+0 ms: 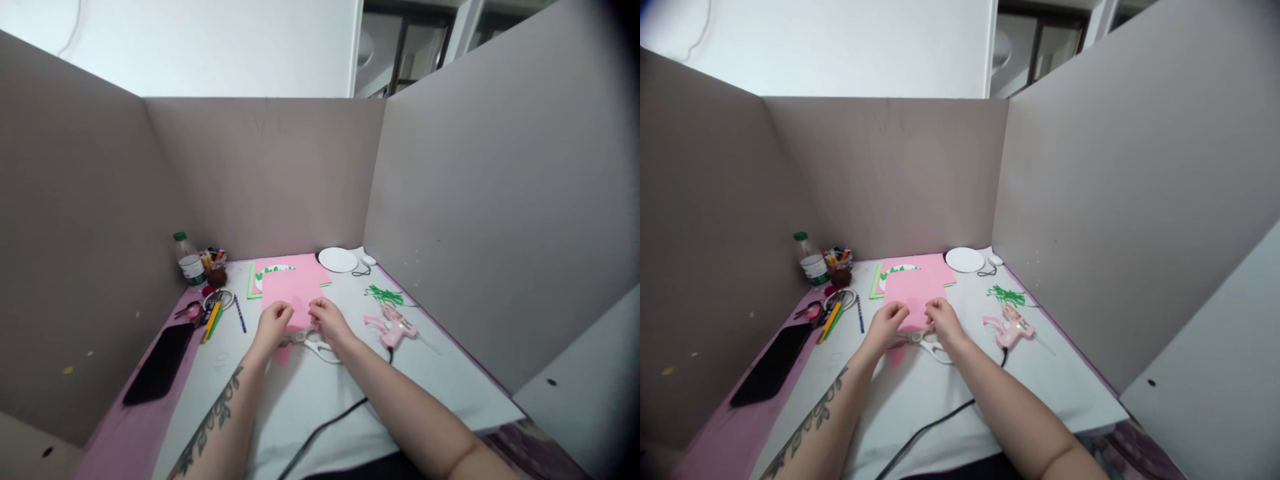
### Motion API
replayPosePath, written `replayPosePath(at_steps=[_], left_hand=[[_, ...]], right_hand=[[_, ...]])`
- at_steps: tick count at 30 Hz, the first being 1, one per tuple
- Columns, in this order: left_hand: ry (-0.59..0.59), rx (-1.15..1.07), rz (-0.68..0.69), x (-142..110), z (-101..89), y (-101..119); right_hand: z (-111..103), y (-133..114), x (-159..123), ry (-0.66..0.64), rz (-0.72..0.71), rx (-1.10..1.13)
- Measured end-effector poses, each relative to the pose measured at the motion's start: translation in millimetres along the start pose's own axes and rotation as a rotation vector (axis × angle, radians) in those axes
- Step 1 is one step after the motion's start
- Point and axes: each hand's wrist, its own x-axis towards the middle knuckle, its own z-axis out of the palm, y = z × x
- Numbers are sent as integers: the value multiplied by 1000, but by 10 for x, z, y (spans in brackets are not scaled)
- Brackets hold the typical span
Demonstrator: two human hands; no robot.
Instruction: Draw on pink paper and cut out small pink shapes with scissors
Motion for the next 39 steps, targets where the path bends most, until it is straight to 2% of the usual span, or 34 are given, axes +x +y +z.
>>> replayPosePath(at_steps=[2, 5, 7, 11, 17, 28, 35, 39], left_hand=[[38, 4, 15, 37, -76, -22], [98, 10, -6, 95, -218, -64], [108, 6, -34, 122, -307, -80], [120, -20, -74, 140, -419, -67], [119, -69, -92, 140, -459, -25], [80, 3, 30, 146, -404, -105], [72, 162, 55, 118, -402, -24], [67, 200, 78, 121, -395, -41]], right_hand=[[0, 0, -41, -74, -197, -285], [65, 0, -171, -363, -483, -731], [129, -8, -255, -507, -579, -947], [238, -38, -320, -630, -655, -1149], [276, -72, -297, -807, -682, -1239], [165, -86, -266, -857, -644, -1161], [103, -41, -280, -902, -741, -1033], [105, 7, -271, -861, -716, -1013]])
